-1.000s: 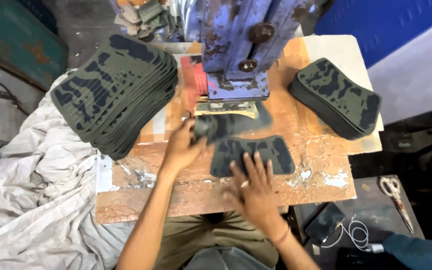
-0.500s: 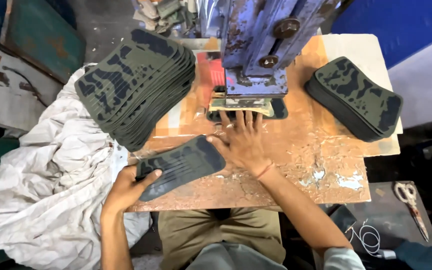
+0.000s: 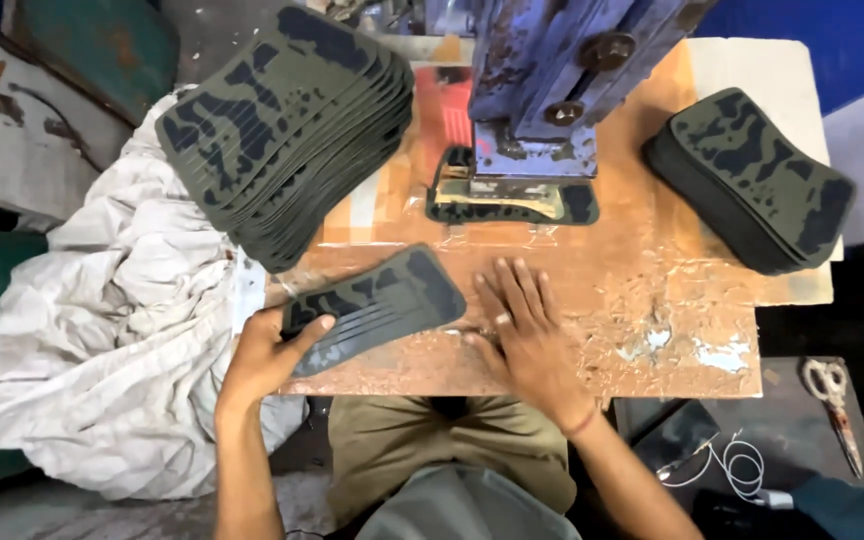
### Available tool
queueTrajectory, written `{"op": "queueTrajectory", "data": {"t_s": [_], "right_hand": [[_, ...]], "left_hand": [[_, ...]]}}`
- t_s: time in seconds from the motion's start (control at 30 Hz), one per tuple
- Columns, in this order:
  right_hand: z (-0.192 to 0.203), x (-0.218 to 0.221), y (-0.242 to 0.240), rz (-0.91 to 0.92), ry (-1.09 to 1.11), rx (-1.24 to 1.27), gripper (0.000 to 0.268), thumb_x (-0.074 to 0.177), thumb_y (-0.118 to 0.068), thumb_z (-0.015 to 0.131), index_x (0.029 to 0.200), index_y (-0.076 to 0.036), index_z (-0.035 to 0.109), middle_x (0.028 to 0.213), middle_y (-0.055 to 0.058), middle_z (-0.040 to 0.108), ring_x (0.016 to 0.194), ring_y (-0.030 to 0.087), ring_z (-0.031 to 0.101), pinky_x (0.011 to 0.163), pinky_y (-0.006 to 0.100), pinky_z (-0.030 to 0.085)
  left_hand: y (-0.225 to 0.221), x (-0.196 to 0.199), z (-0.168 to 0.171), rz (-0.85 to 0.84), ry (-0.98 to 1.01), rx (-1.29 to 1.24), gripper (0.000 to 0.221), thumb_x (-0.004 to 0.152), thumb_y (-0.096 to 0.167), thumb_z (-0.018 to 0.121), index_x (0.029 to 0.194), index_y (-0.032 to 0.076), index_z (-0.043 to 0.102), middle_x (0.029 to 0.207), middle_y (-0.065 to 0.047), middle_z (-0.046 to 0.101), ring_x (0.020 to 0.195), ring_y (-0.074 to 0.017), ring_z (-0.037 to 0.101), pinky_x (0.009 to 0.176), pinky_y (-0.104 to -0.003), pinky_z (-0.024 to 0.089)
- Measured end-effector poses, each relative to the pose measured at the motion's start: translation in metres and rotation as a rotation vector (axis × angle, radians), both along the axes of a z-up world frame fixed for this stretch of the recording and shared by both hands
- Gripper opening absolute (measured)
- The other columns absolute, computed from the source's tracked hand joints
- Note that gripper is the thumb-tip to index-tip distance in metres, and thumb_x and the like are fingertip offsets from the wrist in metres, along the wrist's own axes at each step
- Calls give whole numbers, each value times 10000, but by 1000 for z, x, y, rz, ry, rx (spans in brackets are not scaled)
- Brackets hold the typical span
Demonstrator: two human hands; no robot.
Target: Operating a manual stamping machine to process and stack camouflage-patterned fabric components.
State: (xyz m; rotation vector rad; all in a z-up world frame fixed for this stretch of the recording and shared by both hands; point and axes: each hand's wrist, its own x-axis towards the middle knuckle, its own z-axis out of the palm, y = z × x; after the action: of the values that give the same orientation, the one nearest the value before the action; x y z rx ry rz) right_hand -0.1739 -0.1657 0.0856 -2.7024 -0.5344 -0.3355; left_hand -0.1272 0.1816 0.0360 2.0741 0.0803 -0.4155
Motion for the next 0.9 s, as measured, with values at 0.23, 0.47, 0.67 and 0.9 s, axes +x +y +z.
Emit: {"op": "queueTrajectory", "data": {"t_s": [0.23,0.47,0.67,0.9], "right_hand": [[-6,-30,-4,-54,-27,11,629,946,-350,618,1489,-65,478,1600,202,385,1513,394,306,1237,530,215],[0,-30,-5,-57,20,28,625,930,-336,629,1470,-53,493,1586,201,389,1498,391,308,1213,520,222],[4,6,-114,-244,-149,-117,655,971,-334,649,1527,-41,464,1620,187,398,1526,380,324,1260,534,216],[75,70,-201,-556,-67,-193,704,962,-317,711,1520,52,492,1494,276,525,1368,498,464,1182,548,357]], "left_hand": [[-21,9,76,98,-379,-99,316,901,217,771,1112,-15,734,894,-65,779,812,-81,649,747,-273,544],[-7,113,165,290,-823,-72,420,999,182,769,1345,-2,620,1106,-117,720,948,-196,651,920,-307,520],[-12,149,169,127,-1028,678,988,677,517,914,1443,35,516,1335,-283,593,1154,-429,563,992,-479,472],[-39,145,169,-200,-540,657,1194,591,519,912,1595,111,412,1336,-250,586,1242,-442,551,1032,-506,459]]}}
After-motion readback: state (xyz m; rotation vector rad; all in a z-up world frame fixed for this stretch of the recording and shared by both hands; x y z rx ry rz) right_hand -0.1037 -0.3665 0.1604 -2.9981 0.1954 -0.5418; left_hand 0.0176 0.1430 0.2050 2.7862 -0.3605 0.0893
